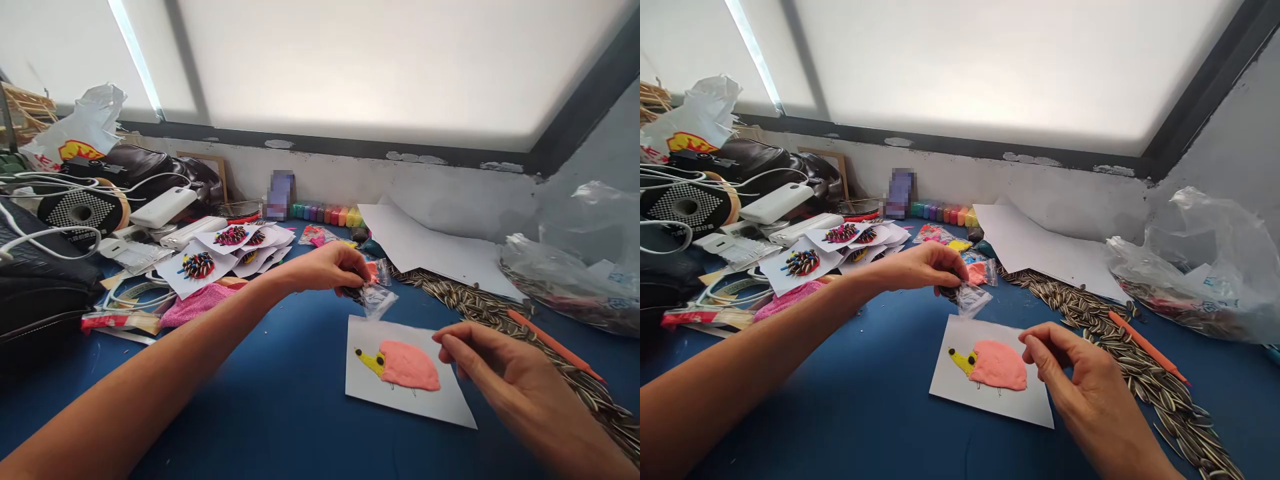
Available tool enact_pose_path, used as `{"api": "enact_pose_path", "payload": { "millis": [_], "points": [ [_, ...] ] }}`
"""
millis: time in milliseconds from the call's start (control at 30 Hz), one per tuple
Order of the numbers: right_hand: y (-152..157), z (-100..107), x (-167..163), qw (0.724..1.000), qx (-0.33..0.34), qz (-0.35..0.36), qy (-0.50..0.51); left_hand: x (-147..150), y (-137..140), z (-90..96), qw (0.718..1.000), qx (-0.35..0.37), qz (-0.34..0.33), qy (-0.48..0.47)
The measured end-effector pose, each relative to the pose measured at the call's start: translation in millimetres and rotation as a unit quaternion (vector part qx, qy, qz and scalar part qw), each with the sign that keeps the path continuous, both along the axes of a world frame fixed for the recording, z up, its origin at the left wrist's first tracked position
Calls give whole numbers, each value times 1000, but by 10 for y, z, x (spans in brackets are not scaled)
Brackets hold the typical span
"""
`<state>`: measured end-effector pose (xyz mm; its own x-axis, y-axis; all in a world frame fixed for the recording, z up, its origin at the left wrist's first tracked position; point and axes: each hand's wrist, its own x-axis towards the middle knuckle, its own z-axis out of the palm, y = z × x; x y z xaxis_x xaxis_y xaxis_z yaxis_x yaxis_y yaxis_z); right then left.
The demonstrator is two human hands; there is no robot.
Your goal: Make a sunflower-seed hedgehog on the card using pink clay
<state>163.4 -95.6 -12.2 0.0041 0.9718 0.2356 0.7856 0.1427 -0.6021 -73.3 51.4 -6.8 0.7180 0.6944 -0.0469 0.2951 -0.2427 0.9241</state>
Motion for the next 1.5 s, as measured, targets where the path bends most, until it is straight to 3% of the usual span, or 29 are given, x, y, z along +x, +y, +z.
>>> {"api": "enact_pose_path", "payload": {
  "millis": [233,467,633,767,900,1133,1500],
  "points": [
    [-23,-19,-115,997,-28,39,52,184,-173,-67,991,-98,-62,-68],
    [-30,-52,-140,988,-79,50,124,301,-307,-103,984,-96,-117,-94],
    [-19,-16,-125,989,-41,44,133,334,-371,-109,973,-169,-145,-65],
    [-18,-32,-116,985,-50,27,165,356,-397,-125,960,-210,-167,-76],
    [-43,-69,-102,979,-61,-23,191,371,-412,-118,964,-201,-151,-86],
    [-85,-54,-107,988,56,-41,139,374,-424,-81,966,-197,-126,-106],
    [-39,-199,58,993,-22,-20,113,449,-464,-136,982,-128,-102,-89]
  ]
}}
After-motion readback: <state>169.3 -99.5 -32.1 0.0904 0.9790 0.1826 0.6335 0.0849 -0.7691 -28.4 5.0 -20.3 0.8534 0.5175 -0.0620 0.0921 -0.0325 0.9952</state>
